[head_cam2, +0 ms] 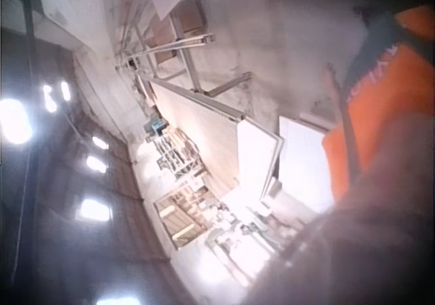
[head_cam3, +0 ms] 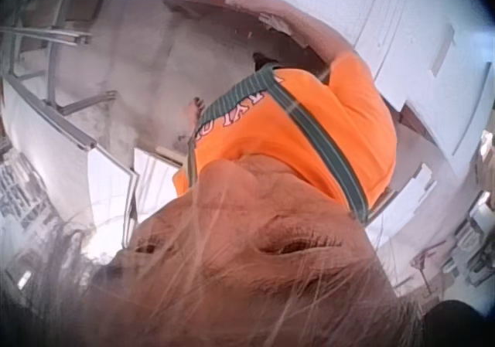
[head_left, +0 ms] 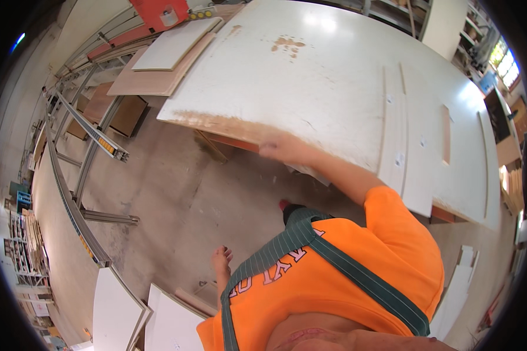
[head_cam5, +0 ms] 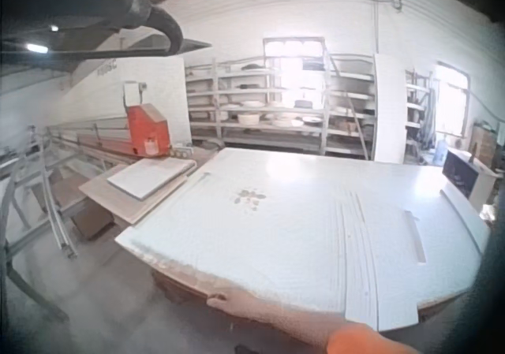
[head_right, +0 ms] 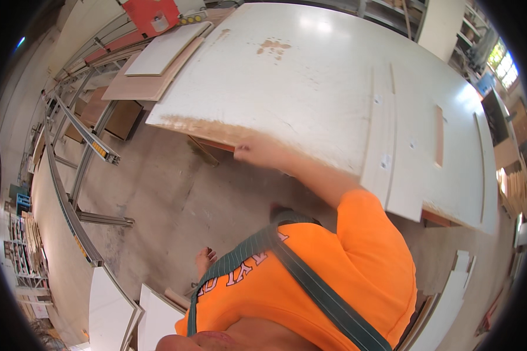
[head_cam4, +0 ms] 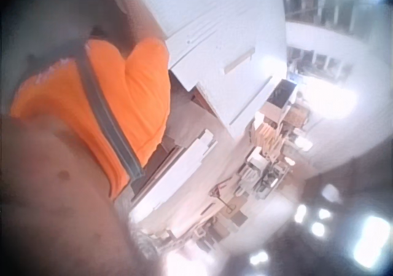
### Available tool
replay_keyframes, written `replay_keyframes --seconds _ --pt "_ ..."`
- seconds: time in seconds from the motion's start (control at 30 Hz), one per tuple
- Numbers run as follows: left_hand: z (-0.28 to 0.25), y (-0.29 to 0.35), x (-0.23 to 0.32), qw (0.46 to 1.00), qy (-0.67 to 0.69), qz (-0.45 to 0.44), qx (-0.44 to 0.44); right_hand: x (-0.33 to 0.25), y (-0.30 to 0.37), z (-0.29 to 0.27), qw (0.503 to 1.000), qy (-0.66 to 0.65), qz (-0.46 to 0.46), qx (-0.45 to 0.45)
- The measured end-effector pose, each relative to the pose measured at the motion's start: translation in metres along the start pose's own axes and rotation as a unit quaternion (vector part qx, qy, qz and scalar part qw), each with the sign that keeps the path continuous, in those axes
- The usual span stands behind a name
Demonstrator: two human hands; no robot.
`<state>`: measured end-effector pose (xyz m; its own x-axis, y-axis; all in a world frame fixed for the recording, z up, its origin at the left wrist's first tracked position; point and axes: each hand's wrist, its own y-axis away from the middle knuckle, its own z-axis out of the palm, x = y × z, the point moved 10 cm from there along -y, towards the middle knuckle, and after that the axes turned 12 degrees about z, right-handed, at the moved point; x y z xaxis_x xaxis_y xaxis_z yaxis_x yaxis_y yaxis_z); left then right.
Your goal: The person repeatedly picks up white rectangular panels from a conveyor and stacks them on a table. They handle the panels one at a time, aligning them before placing them down.
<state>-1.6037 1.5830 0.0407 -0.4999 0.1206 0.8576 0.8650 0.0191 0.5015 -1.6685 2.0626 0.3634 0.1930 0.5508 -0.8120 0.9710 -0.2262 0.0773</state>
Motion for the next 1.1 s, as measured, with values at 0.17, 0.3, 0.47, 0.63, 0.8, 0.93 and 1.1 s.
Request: replay_keyframes --seconds 0.17,0.3,0.47,0.63,0.8,0.93,1.1 --pt "0.040 -0.046 0.046 0.978 -0.157 0.099 -0.091 0.060 -0.251 -0.020 0.967 -0.189 0.168 0.025" --pt "0.026 -0.053 0.049 0.983 -0.162 -0.087 -0.004 0.078 -0.440 -0.020 0.954 -0.215 0.180 0.104" --pt "0.030 -0.079 0.109 0.990 0.023 -0.108 0.092 0.073 -0.598 -0.035 0.896 -0.160 0.324 0.259" --pt "0.044 -0.089 0.122 0.986 0.035 -0.133 0.096 0.063 -0.655 -0.017 0.827 -0.293 0.394 0.274" --pt "0.048 -0.107 0.116 0.992 -0.040 -0.116 0.043 0.069 -0.674 0.005 0.819 -0.409 0.349 0.202" --pt "0.045 -0.148 0.138 0.995 0.017 -0.064 0.075 0.081 -0.663 -0.003 0.820 -0.431 0.328 0.182" --pt "0.080 -0.218 0.241 0.998 0.029 0.051 -0.034 0.102 -0.584 0.014 0.818 -0.452 0.337 0.111"
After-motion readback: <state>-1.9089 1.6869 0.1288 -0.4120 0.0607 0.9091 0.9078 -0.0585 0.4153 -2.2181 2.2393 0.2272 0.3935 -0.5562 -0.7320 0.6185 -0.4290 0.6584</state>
